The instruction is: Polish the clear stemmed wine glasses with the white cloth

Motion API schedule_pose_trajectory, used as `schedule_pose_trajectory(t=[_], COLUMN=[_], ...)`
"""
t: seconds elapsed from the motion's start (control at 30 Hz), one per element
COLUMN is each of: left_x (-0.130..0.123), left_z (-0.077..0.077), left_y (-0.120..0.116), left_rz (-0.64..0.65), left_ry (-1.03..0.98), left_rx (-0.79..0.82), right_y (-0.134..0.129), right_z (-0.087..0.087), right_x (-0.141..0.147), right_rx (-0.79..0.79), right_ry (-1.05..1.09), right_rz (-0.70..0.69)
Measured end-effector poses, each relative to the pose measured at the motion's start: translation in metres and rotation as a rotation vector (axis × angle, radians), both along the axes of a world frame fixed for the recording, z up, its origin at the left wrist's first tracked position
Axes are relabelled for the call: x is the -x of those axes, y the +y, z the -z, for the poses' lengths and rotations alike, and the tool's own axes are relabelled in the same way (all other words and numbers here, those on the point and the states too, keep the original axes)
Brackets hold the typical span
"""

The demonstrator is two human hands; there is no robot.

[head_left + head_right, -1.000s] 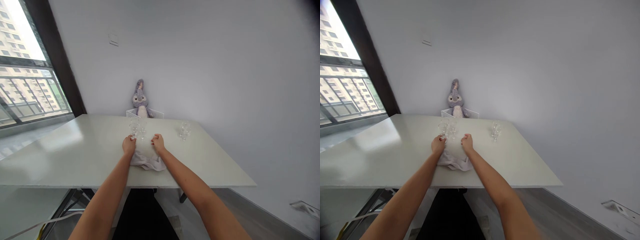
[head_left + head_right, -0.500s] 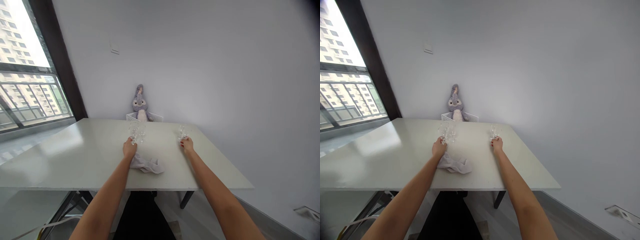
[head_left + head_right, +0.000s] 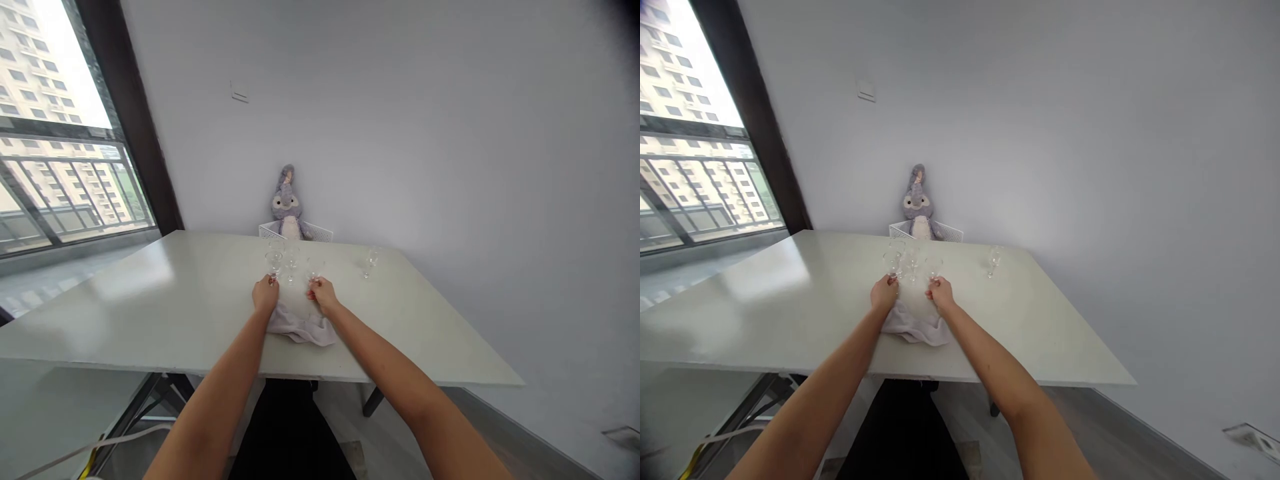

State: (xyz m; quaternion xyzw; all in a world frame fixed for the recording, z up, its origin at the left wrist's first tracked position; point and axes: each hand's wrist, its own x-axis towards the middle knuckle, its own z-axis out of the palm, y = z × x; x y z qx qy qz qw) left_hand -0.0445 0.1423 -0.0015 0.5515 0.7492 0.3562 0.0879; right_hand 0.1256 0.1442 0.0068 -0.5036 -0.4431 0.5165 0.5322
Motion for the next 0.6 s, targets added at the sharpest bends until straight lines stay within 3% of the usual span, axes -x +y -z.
schedule_pose_trajectory(t=[0.27, 0.6], left_x=[0.002, 0.001], left_z=[0.002, 0.002], left_y=[0.003, 0.004], left_rz=[-0.035, -0.023], left_ry=[0.039, 0.035], left_rx=[-0.033, -0.042], right_y=[-0.001, 0.018], right_z=[-0.004, -0.004], right_x=[0.054, 0.061], right_rx=[-0.007, 0.006], right_ry=[0.011, 0.032], right_rz=[-0.118, -0.067])
